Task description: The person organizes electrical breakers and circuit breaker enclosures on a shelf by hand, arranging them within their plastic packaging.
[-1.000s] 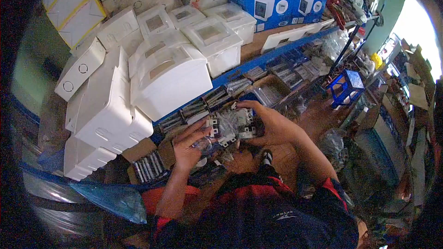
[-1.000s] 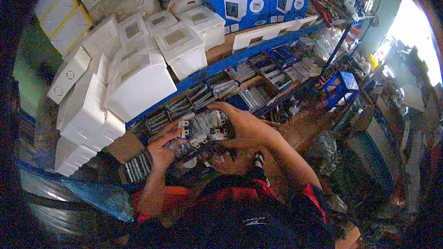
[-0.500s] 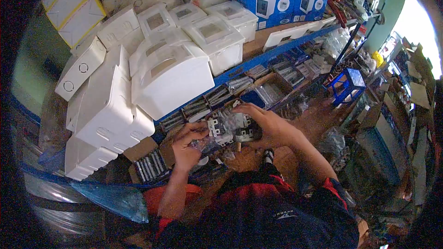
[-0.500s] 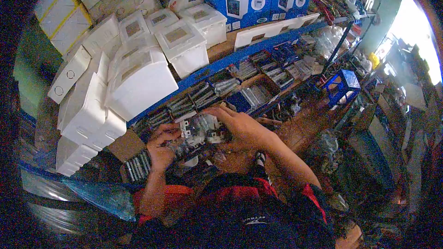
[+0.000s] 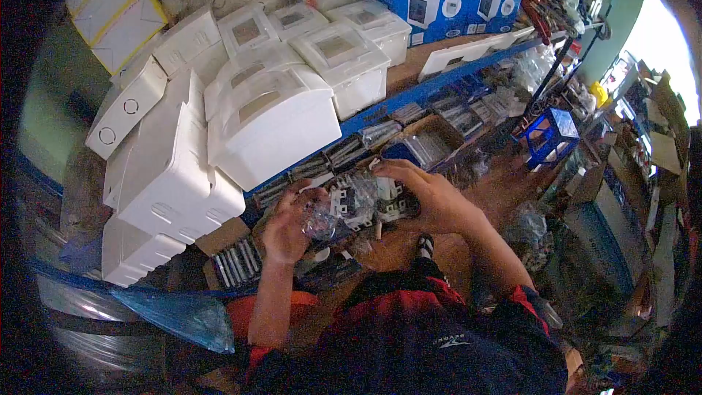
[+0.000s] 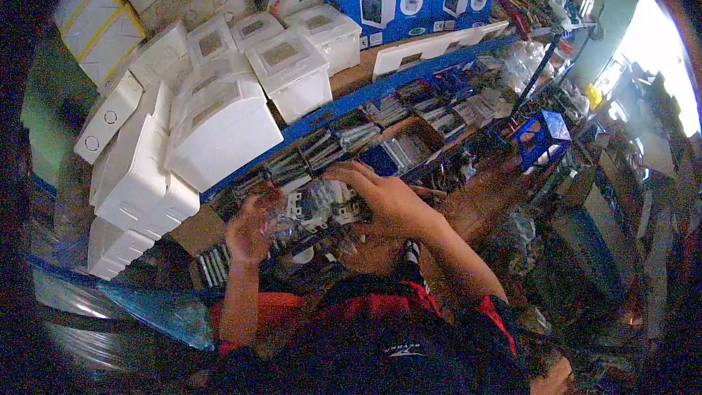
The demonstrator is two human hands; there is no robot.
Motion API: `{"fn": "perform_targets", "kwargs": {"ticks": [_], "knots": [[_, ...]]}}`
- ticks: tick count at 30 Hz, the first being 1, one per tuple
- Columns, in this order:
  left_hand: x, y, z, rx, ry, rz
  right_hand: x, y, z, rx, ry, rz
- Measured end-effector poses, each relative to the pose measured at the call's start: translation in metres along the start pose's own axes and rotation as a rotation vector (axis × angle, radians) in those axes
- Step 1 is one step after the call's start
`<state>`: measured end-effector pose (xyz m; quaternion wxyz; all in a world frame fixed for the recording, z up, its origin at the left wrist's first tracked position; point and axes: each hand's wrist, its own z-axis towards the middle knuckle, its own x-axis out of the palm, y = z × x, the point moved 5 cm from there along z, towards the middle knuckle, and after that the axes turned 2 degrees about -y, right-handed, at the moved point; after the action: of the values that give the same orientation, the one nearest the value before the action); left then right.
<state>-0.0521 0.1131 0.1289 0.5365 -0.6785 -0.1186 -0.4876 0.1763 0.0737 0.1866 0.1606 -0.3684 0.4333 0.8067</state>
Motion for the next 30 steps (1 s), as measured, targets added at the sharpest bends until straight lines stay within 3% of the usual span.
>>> {"fn": "perform_targets", "kwargs": {"ticks": [3,6,21,27,30], "knots": [[-0.016,0.010,0.008,-0.033,-0.116,0.384,0.011,-0.005,-0.001,0.018,0.026,-0.004],[-0.025,0.013,0.012,-0.142,-0.081,0.851,0.013,-0.001,0.000,0.000,0.053,-0.038],[-0.041,0.023,0.006,0.071,-0.416,0.793,0.025,-0.023,-0.006,0.102,0.054,-0.054],[-0.023,0.019,0.005,0.011,-0.480,0.816,0.031,-0.023,-0.006,0.053,0.027,-0.064],[-0.025,0.021,0.014,-0.144,-0.261,0.924,0.036,-0.023,-0.008,0.036,0.075,-0.046]]}}
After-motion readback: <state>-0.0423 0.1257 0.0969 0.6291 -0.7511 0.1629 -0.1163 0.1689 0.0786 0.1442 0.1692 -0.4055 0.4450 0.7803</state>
